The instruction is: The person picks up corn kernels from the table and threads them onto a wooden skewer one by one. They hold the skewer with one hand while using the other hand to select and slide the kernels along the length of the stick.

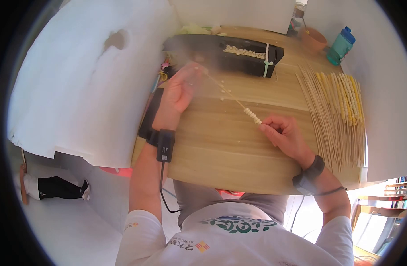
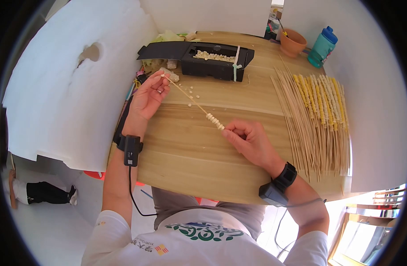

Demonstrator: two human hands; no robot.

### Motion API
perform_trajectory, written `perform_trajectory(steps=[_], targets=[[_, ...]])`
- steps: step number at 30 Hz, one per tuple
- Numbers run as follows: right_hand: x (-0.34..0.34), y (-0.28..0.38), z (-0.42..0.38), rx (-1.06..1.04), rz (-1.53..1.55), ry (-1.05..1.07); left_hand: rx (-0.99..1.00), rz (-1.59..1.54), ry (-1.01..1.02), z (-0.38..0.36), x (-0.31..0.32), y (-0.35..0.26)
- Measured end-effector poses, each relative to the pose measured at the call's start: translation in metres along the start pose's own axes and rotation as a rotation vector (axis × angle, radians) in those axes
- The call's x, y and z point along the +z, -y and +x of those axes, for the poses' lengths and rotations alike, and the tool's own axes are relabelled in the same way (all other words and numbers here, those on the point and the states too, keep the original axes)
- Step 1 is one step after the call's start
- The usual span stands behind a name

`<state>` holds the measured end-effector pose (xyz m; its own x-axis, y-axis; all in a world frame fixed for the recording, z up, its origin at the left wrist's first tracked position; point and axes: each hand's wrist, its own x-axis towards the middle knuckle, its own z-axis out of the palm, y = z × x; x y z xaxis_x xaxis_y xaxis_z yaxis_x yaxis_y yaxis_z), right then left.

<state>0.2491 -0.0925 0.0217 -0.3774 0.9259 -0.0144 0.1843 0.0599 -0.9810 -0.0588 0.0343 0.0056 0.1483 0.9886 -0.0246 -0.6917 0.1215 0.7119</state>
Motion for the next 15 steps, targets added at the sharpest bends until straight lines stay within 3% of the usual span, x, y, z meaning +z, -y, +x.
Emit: perform_trajectory(steps=[15], targets=[[0.0002, -0.0027, -0.0002, 0.002, 0.026, 0.002, 0.013, 0.053, 0.014, -0.0043, 0.0069, 0.0014]])
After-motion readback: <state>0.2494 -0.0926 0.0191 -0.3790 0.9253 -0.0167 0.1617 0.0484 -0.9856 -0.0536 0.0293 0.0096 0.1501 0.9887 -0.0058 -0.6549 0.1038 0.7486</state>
